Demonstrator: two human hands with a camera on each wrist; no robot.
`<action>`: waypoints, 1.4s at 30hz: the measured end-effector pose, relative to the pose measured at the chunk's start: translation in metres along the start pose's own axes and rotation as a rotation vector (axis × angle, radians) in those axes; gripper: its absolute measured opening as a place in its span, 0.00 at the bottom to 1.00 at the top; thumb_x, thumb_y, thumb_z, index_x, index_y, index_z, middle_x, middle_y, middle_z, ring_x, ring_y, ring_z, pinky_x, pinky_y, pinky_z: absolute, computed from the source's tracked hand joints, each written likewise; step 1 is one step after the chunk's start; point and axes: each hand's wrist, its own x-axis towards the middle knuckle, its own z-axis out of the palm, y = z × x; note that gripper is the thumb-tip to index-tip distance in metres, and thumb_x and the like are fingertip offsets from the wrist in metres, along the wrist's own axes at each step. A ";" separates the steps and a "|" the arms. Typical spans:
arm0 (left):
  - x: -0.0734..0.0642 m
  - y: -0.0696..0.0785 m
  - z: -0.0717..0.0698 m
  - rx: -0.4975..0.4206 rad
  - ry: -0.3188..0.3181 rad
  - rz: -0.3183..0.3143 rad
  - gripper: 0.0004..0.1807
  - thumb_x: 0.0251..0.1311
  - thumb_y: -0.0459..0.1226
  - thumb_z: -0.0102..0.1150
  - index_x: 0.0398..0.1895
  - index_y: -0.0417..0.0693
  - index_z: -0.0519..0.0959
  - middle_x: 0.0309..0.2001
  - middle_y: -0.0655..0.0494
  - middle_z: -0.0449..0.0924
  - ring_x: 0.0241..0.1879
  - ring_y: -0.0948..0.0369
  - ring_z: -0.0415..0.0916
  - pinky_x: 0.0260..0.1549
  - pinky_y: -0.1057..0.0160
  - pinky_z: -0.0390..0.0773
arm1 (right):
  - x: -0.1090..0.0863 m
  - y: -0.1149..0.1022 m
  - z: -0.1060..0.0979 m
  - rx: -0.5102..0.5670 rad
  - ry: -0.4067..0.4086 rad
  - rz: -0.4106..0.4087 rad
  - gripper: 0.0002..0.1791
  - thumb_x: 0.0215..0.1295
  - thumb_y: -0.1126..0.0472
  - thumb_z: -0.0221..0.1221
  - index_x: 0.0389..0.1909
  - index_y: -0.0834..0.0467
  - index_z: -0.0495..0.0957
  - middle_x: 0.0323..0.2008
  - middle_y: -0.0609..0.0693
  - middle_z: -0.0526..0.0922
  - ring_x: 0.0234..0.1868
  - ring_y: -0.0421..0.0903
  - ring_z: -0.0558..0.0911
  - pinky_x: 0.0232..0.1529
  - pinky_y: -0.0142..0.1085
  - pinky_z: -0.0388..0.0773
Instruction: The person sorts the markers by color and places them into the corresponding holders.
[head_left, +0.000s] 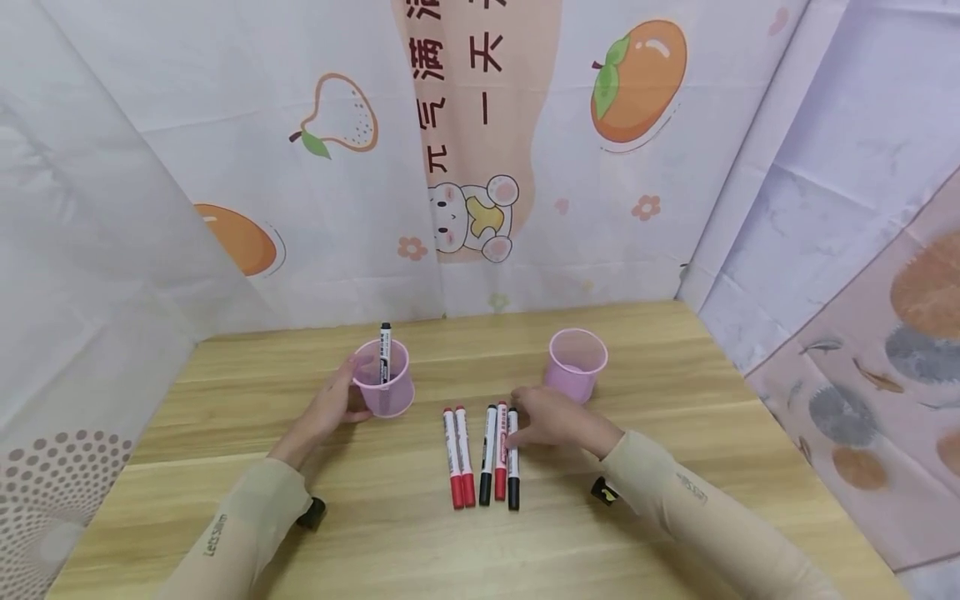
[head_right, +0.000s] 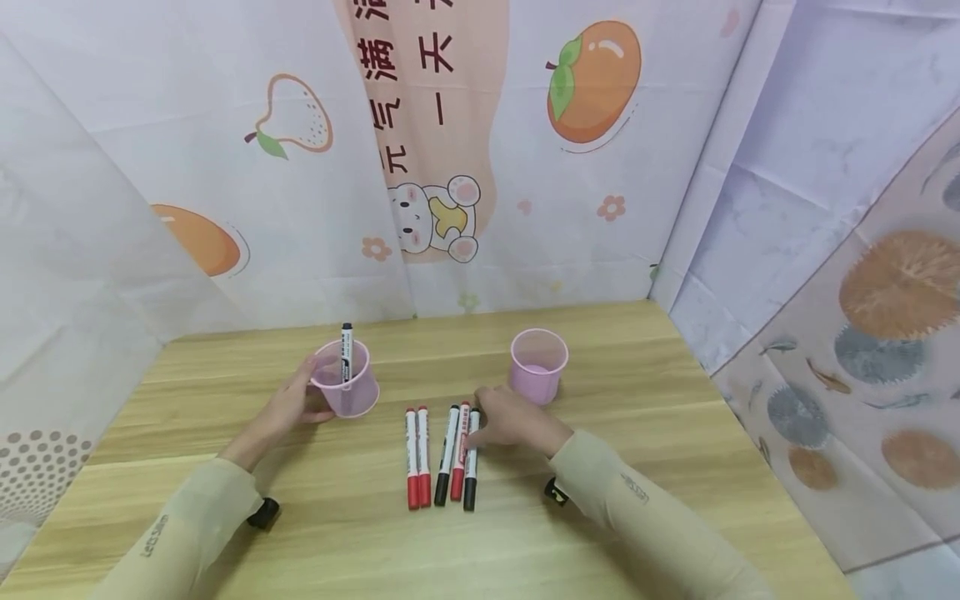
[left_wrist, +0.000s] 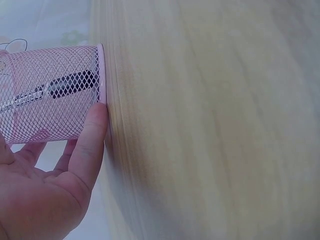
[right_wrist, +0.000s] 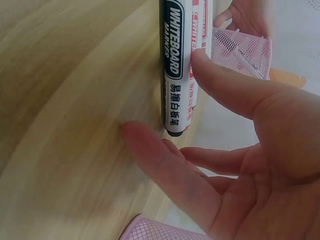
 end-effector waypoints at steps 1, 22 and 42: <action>0.000 0.000 0.000 0.001 0.000 0.002 0.41 0.77 0.63 0.19 0.81 0.47 0.51 0.75 0.29 0.47 0.66 0.31 0.63 0.50 0.46 0.84 | 0.000 0.001 0.000 -0.004 0.004 0.006 0.32 0.51 0.45 0.77 0.47 0.62 0.78 0.33 0.49 0.80 0.33 0.43 0.77 0.36 0.38 0.80; 0.001 0.002 -0.001 0.013 0.013 0.007 0.43 0.76 0.65 0.19 0.81 0.47 0.50 0.75 0.28 0.48 0.64 0.31 0.65 0.50 0.46 0.84 | 0.001 0.002 -0.002 0.100 -0.023 0.051 0.18 0.58 0.67 0.71 0.47 0.65 0.78 0.25 0.48 0.76 0.19 0.43 0.77 0.19 0.35 0.78; -0.001 -0.003 0.000 0.023 0.009 0.012 0.43 0.75 0.66 0.20 0.81 0.47 0.52 0.75 0.29 0.47 0.64 0.31 0.64 0.47 0.48 0.86 | 0.000 0.004 0.007 0.067 -0.003 0.071 0.25 0.56 0.69 0.69 0.56 0.67 0.77 0.24 0.47 0.76 0.18 0.42 0.77 0.18 0.34 0.78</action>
